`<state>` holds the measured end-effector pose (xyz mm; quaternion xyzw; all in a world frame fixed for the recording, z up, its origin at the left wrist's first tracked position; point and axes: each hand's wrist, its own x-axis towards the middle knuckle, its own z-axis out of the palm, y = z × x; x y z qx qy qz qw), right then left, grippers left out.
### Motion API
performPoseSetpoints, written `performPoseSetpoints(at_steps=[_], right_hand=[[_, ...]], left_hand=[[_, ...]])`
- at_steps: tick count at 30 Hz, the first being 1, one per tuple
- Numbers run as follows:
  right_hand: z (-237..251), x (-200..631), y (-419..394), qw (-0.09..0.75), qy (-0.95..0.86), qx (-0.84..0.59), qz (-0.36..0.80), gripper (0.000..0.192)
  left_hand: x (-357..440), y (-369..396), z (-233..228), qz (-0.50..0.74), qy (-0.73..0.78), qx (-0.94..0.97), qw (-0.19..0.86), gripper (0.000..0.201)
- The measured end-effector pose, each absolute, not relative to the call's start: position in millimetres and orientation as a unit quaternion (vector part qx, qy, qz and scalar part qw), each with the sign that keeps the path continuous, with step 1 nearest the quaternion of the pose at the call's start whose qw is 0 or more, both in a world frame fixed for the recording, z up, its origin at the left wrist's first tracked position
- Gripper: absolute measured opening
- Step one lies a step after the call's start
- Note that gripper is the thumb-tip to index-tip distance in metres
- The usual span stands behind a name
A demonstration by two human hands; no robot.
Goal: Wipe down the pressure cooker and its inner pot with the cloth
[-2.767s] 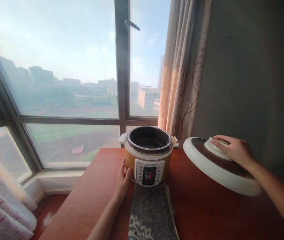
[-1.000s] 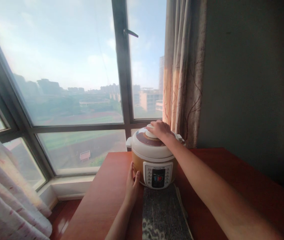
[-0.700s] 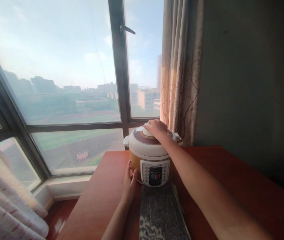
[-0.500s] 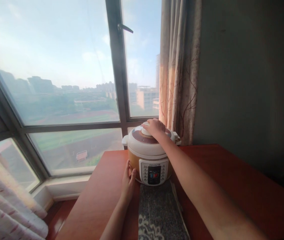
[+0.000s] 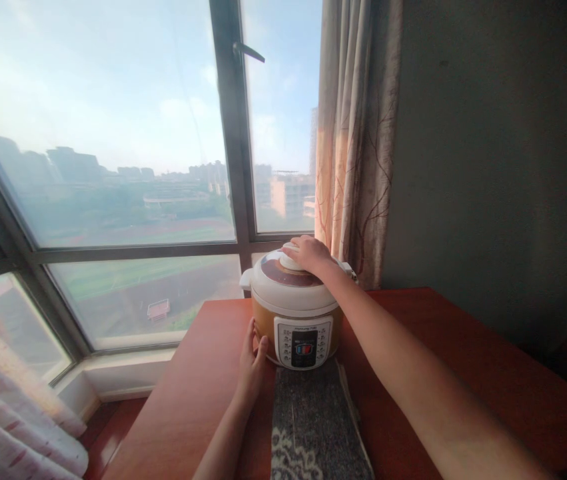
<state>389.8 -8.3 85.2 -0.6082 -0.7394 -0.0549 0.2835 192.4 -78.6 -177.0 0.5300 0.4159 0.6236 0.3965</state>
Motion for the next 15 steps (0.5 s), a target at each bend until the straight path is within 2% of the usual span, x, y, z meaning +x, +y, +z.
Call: performPoseSetpoints(at_steps=[3,8,15], right_hand=[[83.6,396.2,-8.8,0.294,-0.742,-0.600,-0.045,0.050],[79.8,414.2,-12.7,0.327,-0.729,-0.600,-0.037,0.064],[79.0,434.8,-20.5,0.352,-0.737,-0.576,-0.033,0.048]], left_hand=[[192.1,-80.2,-173.7,0.624,0.424,0.535,0.382,0.074],[189.0,-79.3,-173.6,0.608,0.438,0.544,0.378,0.076],[188.1,-81.3,-174.6,0.597,0.442,0.547,0.385,0.081]])
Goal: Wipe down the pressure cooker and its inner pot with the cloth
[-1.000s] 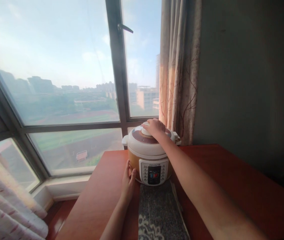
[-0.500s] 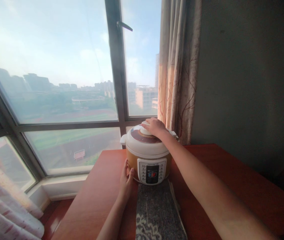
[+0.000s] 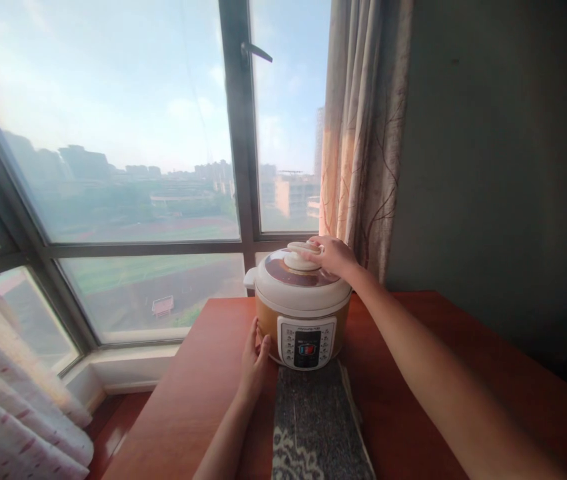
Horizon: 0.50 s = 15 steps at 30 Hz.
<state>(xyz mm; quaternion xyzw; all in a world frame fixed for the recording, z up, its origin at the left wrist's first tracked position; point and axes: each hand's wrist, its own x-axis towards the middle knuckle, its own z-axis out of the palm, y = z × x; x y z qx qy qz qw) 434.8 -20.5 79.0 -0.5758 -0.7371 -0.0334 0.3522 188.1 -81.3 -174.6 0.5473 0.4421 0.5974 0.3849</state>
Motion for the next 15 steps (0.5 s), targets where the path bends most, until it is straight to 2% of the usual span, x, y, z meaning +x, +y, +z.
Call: performPoseSetpoints(at_steps=[4,8,11,15], right_hand=[[71.4,445.8,-20.9,0.378,-0.730,-0.569,-0.019,0.045],[56.4,467.3,-16.3,0.418,-0.712,-0.564,0.000,0.037],[41.6,495.1,-13.4,0.465,-0.658,-0.592,0.011,0.031],[12.4,532.5,-16.4,0.528,-0.547,-0.647,0.055,0.030]], left_hand=[[182.3,-79.6,-168.3,0.587,0.457,0.551,0.378,0.083],[160.4,-67.6,-155.3,0.608,0.502,0.516,0.335,0.075],[138.3,-53.3,-136.3,0.623,0.508,0.503,0.317,0.068],[121.3,-32.7,-96.5,0.630,0.499,0.494,0.331,0.072]])
